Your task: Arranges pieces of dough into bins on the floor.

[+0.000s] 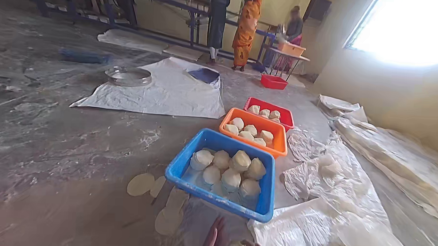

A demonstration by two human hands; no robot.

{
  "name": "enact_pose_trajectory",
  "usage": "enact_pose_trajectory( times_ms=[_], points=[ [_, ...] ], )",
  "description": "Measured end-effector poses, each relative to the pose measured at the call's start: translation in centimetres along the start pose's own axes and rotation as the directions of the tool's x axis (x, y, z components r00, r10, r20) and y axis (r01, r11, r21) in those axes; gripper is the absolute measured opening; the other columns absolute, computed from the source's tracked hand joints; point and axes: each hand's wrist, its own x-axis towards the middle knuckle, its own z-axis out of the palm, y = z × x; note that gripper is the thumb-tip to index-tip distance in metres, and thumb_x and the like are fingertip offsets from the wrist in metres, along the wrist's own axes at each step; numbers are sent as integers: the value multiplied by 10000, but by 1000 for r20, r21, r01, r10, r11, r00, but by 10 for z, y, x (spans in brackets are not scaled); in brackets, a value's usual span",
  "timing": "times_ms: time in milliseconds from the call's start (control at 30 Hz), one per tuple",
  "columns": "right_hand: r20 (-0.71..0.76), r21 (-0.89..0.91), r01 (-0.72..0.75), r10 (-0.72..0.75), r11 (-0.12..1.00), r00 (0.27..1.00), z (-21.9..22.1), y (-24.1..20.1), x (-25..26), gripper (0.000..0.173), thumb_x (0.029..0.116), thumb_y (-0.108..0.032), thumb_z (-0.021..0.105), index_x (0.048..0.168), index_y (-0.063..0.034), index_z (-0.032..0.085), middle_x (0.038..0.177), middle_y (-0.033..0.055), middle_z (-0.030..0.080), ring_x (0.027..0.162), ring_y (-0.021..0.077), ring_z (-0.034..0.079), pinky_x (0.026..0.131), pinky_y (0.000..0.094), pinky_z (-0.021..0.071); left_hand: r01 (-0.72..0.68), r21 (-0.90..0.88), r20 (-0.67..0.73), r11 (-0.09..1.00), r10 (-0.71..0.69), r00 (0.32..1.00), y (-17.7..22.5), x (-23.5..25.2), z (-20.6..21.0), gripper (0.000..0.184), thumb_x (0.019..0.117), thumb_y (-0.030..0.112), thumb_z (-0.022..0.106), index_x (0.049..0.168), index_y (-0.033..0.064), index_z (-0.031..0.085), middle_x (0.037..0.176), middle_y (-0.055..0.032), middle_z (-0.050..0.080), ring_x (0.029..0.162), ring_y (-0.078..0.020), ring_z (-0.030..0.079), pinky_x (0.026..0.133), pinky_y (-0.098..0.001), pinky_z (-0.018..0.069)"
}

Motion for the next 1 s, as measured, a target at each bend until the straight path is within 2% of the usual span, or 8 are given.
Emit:
enact_pose_trajectory(
  times_ms=[167,300,400,467,600,733,867,1000],
  points=[
    [58,-33,-1,3,999,998,2,-9,-3,902,693,-375,883,1458,-79,510,1267,68,711,1197,241,665,1172,558,380,90,23,127,996,-92,988,7,-27,18,569,1079,387,307,1477,27,495,1506,-103,526,1408,-201,474,1189,-399,377],
    [-148,88,66,-52,994,988,3,2,-5,825,695,-453,882,1347,-61,563,1147,71,729,1092,197,686,1128,540,411,-20,79,57,997,15,998,6,-11,1,678,1077,467,290,1526,-31,387,1574,-154,433,1470,-239,397,1231,-391,302],
    [31,-13,4,-3,1000,1000,4,6,-3,1007,698,-509,877,1500,-76,449,1305,65,691,1206,191,658,1198,552,346,43,131,144,990,-62,988,2,-25,18,520,1087,314,322,1472,16,506,1535,-92,500,1454,-185,418,1227,-378,322],
    [7,-32,36,-36,999,999,4,10,2,910,672,-416,893,1434,-105,506,1206,37,731,1107,181,698,1133,529,417,71,21,117,997,-73,991,4,-26,21,505,1087,268,298,1446,-7,522,1497,-120,536,1419,-212,465,1205,-388,356],
    [-174,-33,122,-126,992,977,-1,7,-2,855,655,-428,878,1369,-78,562,1149,48,742,1091,181,707,1151,603,385,-5,93,62,996,-1,998,2,-18,8,655,1072,464,317,1529,4,408,1584,-128,425,1484,-219,371,1233,-398,296],
    [-6,-181,91,-93,979,996,4,5,7,943,602,-300,883,1440,-71,516,1093,63,756,1025,227,730,1161,613,355,44,-6,46,999,-44,998,-7,-32,28,417,1078,186,374,1363,-21,596,1414,-127,606,1339,-201,546,1157,-377,420],
    [-175,-48,136,-142,990,974,-5,6,1,851,686,-350,861,1401,-37,522,1179,71,736,1119,193,702,1169,615,357,-37,-1,-16,999,37,999,1,-17,13,628,1072,443,371,1501,-11,443,1544,-153,470,1431,-264,446,1194,-420,365],
    [-39,-68,46,-48,997,998,4,6,4,979,665,-410,888,1465,-20,479,1183,98,742,1106,232,712,1160,621,356,81,-8,62,997,-80,995,-7,-27,25,456,1075,214,353,1438,13,542,1508,-105,524,1412,-201,469,1185,-390,379]
  ],
)
